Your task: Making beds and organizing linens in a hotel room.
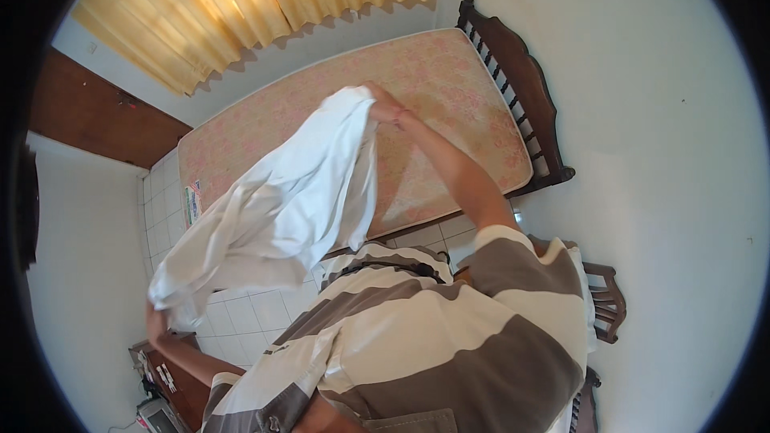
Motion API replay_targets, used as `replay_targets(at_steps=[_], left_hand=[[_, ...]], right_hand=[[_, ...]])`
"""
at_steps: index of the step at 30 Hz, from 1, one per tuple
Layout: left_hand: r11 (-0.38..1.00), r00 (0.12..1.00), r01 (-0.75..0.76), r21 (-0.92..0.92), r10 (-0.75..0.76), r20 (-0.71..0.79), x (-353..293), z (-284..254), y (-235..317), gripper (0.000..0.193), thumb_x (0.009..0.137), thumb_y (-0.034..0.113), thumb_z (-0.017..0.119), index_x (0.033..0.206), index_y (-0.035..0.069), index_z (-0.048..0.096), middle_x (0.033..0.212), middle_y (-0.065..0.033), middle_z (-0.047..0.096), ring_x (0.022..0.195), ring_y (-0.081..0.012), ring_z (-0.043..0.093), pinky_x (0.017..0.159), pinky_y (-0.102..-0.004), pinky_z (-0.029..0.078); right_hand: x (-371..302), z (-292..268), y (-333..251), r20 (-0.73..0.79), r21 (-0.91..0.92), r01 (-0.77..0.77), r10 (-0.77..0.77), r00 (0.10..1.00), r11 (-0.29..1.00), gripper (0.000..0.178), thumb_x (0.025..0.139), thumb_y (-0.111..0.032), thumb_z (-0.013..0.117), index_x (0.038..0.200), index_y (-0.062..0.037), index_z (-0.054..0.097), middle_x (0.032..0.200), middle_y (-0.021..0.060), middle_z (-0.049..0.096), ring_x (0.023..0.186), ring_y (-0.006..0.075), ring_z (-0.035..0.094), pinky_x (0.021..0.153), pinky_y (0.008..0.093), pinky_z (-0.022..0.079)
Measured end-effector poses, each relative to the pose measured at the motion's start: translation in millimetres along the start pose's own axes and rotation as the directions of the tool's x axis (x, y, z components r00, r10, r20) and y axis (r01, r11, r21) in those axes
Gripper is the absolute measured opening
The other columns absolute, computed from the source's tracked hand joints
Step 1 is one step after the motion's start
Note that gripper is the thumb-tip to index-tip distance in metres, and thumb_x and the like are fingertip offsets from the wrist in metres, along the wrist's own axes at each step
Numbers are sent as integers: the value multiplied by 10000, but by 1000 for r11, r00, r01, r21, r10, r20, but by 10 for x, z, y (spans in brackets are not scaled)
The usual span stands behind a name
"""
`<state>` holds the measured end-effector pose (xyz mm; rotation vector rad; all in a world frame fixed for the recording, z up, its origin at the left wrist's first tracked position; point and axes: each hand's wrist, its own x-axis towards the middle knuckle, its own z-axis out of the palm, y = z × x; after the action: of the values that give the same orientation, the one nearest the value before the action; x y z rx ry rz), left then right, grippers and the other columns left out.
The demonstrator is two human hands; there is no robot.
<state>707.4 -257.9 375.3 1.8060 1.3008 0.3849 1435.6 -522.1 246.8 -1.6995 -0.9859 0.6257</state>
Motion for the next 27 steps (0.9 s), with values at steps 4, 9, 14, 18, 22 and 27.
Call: replay_targets(at_steps=[4, 9, 14, 18, 22, 27], left_hand=[[902, 744, -348, 256, 99, 661, 956, 1609, 370, 410, 842, 105, 686, 1236, 4, 631, 1174, -142, 665, 1115, -244, 591, 999, -386, 450], [576, 496, -803, 152, 506, 706, 1278, 4271, 737, 939, 682, 466, 868, 1378, -35, 485, 1514, -287, 364, 1450, -443, 266, 1154, -455, 322], [916, 459, -313, -252, 378, 804, 1040, 6082, 1541, 858, 706, 381, 850, 1364, -25, 477, 1434, -237, 428, 1362, -381, 354, 1098, -427, 370], [930, 423, 10, -367, 328, 844, 803, 6836, 2126, 797, 726, 314, 835, 1353, -16, 471, 1370, -197, 479, 1292, -331, 425, 1053, -405, 408], [825, 338, 201, -529, 448, 828, 446, 7190, 2775, 740, 745, 246, 820, 1342, -8, 464, 1306, -157, 530, 1222, -282, 495, 1008, -382, 446], [614, 21, 277, -739, 765, 644, -677, 7081, 3473, 676, 769, 162, 802, 1328, 3, 456, 1226, -108, 594, 1134, -220, 584, 951, -354, 494]], right_hand=[[-270, -564, -65, -2, 249, -155, 161, 987, 956, 476, 993, -325, 534, 1396, -73, 510, 1396, 65, 555, 1248, 210, 555, 1060, 369, 446], [-854, -496, -134, -37, 735, 153, -186, 982, 661, 428, 993, -171, 550, 1394, -38, 482, 1357, 89, 569, 1256, 193, 539, 1056, 355, 445], [-1774, 125, -282, -146, 279, 448, -423, 894, 849, 513, 928, -155, 649, 1399, -54, 472, 1393, 97, 540, 1269, 210, 526, 1093, 394, 406], [-2853, 152, -427, -399, 816, 324, 61, 915, 478, 435, 972, -308, 566, 1330, -62, 555, 1367, 137, 566, 1277, 268, 530, 1106, 491, 386], [-3996, -77, -221, -798, 602, 556, 431, 420, 573, 470, 1001, -328, 501, 1393, -69, 520, 1359, 115, 586, 1264, 251, 545, 1078, 413, 436], [-5407, 7, 21, -827, 197, -672, 489, 278, 714, 661, 914, -277, 677, 1443, 22, 416, 1389, 161, 544, 1289, 283, 526, 1081, 403, 440]])
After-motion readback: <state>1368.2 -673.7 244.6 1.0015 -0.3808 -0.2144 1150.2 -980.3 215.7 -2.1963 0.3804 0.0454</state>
